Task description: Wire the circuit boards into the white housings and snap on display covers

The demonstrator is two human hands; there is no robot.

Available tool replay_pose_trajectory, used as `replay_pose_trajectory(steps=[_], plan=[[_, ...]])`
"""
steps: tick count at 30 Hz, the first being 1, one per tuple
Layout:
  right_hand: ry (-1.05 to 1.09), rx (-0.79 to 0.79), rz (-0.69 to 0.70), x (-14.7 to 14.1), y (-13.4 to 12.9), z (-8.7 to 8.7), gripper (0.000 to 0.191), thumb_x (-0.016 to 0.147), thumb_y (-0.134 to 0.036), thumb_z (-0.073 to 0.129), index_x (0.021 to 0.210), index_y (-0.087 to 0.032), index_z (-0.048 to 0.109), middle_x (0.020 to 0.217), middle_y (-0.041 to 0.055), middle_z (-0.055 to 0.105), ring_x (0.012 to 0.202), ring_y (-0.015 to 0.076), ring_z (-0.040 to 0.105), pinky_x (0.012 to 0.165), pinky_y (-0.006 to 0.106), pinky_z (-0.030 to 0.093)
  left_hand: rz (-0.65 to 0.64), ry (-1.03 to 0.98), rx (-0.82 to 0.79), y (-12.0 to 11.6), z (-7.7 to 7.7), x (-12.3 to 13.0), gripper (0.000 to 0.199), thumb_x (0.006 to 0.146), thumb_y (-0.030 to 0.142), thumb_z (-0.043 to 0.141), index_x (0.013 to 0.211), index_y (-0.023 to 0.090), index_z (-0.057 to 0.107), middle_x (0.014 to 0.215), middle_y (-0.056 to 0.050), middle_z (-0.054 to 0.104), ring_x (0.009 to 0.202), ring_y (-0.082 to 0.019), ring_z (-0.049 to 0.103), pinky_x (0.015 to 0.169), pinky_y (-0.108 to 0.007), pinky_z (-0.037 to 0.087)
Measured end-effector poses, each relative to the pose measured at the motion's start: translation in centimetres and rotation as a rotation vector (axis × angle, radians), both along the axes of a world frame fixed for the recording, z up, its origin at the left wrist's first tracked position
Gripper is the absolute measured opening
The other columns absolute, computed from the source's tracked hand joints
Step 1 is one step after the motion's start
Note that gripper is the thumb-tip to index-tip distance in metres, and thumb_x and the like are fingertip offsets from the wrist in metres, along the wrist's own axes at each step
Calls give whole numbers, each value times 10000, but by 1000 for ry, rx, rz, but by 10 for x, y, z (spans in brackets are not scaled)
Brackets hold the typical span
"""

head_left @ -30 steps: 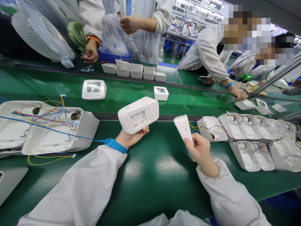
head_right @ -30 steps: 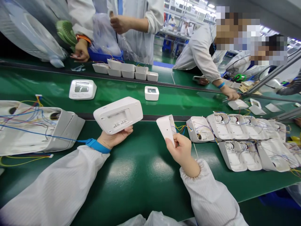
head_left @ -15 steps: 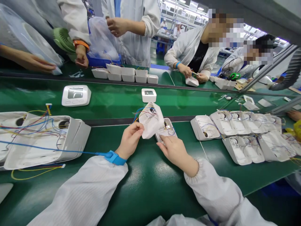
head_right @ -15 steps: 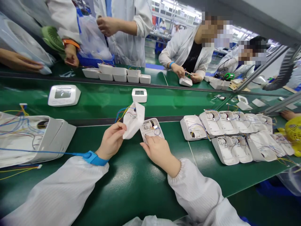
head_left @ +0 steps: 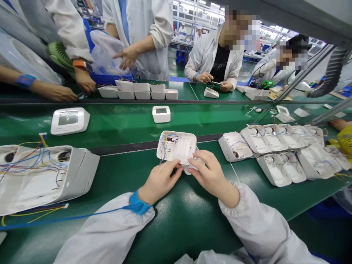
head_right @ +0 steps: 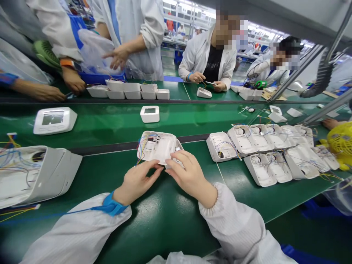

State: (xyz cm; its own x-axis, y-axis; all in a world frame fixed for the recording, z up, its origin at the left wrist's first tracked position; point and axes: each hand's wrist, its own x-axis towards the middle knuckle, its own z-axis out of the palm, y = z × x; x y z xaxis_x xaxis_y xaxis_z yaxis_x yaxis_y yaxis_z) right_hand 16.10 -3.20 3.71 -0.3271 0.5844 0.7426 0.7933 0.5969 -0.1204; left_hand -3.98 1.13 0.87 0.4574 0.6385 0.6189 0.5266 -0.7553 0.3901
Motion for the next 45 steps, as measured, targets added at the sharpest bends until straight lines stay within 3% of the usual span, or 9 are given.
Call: replay_pose_trajectory(steps=[4,7,11,14,19,28,33,39,45], plan=[[-65,-32,21,4,-3,3,155,916,-130,575,984,-218,683,946,50,683,809,164,604,700,293,525,-94,105,128,-6,-1,-1,232,897,189,571,1121,195,631,882,-69,764,773,-186,736,699,-263,555],[-27,3,-1,11,-6,9,160,912,-115,564,912,-214,689,886,42,685,769,155,605,671,280,513,-210,22,147,-6,-2,1,483,868,162,600,1338,201,494,1075,-104,737,954,-213,724,824,-296,578],[85,77,-246,37,-7,18,67,894,-176,627,900,-203,688,895,71,660,809,173,629,681,285,516,-348,16,106,3,-4,4,620,851,158,615,1427,201,389,1376,-173,562,1318,-299,515,1089,-496,457],[127,88,-482,67,-8,19,90,891,-275,652,885,-196,697,907,84,640,758,175,615,658,294,499,-261,50,16,12,-7,3,497,864,179,603,1347,207,488,1427,-173,501,1416,-349,372,1118,-587,390],[170,16,-716,102,-10,11,224,899,-374,613,853,-173,700,907,81,623,615,140,521,646,298,451,-147,41,-60,19,-13,0,374,889,221,580,1261,208,544,1424,-161,478,1396,-346,391,1088,-572,429],[15,-149,-996,108,-12,8,253,852,-382,621,787,-167,737,824,65,622,654,182,546,548,298,300,-101,72,-110,19,-14,1,317,902,259,561,1212,194,569,1359,-156,496,1274,-305,480,1048,-506,457],[-17,-192,-1062,104,-14,14,251,831,-373,649,705,-167,719,794,58,625,614,168,516,527,294,244,-114,88,-90,20,-15,1,289,895,251,567,1176,188,592,1318,-151,525,1245,-300,491,1039,-499,458],[-38,-365,-1083,103,-12,15,245,838,-387,657,716,-178,691,839,64,637,636,170,524,541,296,228,-110,120,-117,21,-17,1,316,896,274,568,1200,189,589,1342,-154,514,1234,-301,505,1031,-496,466],[-9,-296,-1036,107,-11,14,279,837,-429,659,731,-171,671,838,67,621,710,199,564,562,299,298,-104,166,-175,21,-16,1,312,917,311,536,1199,184,577,1406,-150,460,1281,-296,491,1050,-474,465]])
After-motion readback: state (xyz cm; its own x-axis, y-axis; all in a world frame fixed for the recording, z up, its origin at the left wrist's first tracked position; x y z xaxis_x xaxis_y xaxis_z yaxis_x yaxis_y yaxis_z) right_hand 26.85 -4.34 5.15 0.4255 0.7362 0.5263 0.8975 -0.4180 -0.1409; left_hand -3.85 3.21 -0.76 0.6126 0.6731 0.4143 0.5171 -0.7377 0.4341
